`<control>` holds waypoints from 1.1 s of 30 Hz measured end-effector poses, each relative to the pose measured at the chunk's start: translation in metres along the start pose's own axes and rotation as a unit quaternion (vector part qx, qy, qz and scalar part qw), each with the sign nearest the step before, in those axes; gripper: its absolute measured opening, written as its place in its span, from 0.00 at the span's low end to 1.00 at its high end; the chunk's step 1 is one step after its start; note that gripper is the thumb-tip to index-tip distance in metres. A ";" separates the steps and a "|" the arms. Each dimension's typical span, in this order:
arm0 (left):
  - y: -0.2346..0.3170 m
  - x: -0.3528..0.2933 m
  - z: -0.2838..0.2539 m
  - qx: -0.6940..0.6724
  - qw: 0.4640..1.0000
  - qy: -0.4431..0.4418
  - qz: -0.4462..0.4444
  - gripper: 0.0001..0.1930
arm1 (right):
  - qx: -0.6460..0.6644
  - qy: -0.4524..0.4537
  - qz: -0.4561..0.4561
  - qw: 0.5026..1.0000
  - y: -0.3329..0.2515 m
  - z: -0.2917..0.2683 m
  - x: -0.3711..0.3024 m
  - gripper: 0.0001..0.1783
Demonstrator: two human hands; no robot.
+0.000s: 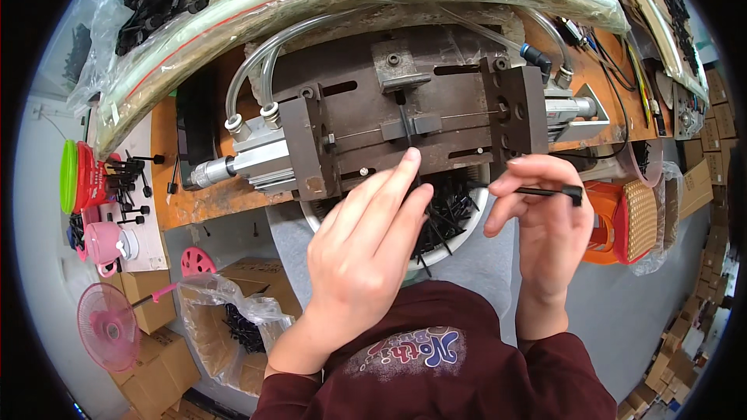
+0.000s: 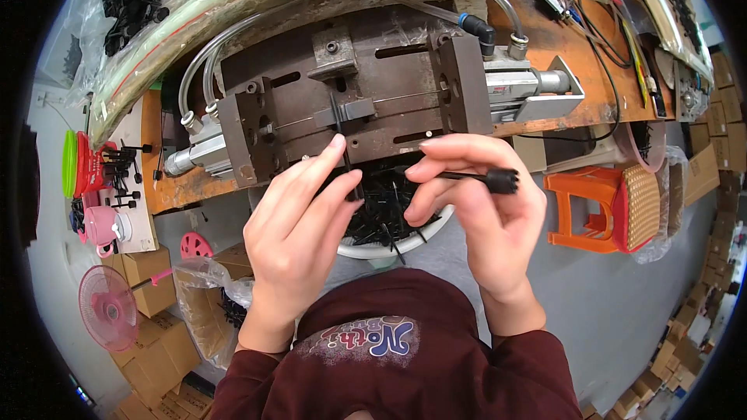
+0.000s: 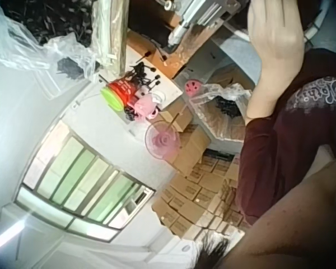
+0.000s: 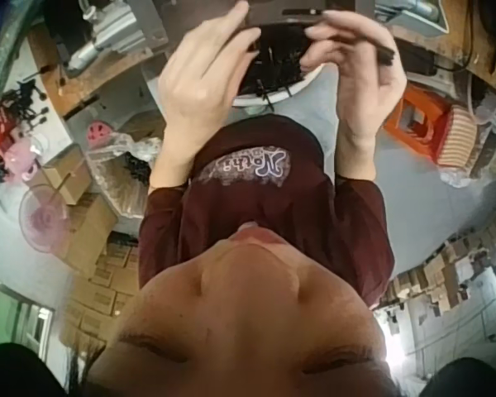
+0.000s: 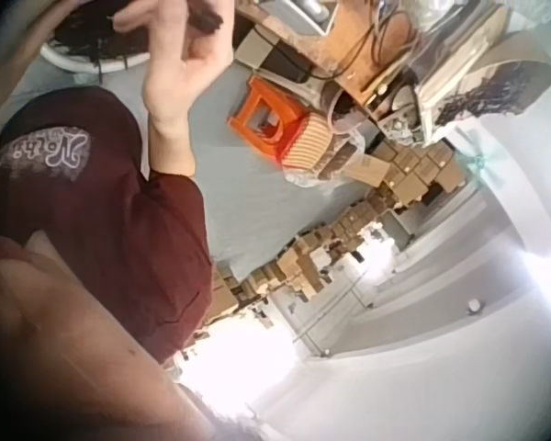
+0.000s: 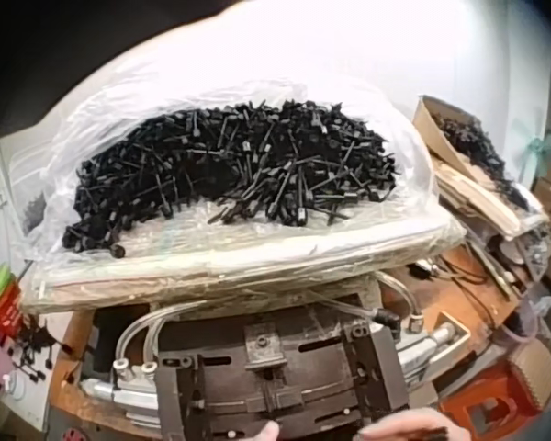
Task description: Manually assemble small plastic components using a workbench fixture.
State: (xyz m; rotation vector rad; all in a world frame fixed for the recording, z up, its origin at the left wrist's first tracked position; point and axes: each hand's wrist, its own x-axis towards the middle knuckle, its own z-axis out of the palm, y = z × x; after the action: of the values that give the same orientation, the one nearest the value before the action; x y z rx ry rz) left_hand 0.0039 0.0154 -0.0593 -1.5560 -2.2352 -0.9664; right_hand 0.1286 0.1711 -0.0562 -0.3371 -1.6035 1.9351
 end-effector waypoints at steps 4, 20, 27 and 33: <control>0.003 0.003 0.010 0.036 0.999 -0.010 -0.024 0.14 | 0.030 -0.018 -0.007 0.999 -0.004 -0.002 -0.005 0.46; 0.006 0.015 0.002 0.072 0.994 -0.072 -0.051 0.14 | -0.173 -0.111 -0.189 0.960 -0.006 -0.003 -0.006 0.23; -0.001 0.010 0.005 0.048 0.997 -0.047 -0.030 0.13 | -0.422 -0.115 -0.276 0.856 -0.005 0.008 0.001 0.18; 0.003 -0.007 -0.024 -0.072 0.983 -0.167 -0.019 0.13 | -0.459 -0.141 -0.291 0.827 0.001 0.011 0.010 0.14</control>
State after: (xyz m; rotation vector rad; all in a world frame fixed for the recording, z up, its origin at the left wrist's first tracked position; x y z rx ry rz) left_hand 0.0058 -0.0043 -0.0444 -1.8663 -2.4697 -0.9567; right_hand 0.1140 0.1681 -0.0524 0.0953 -2.4048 0.6755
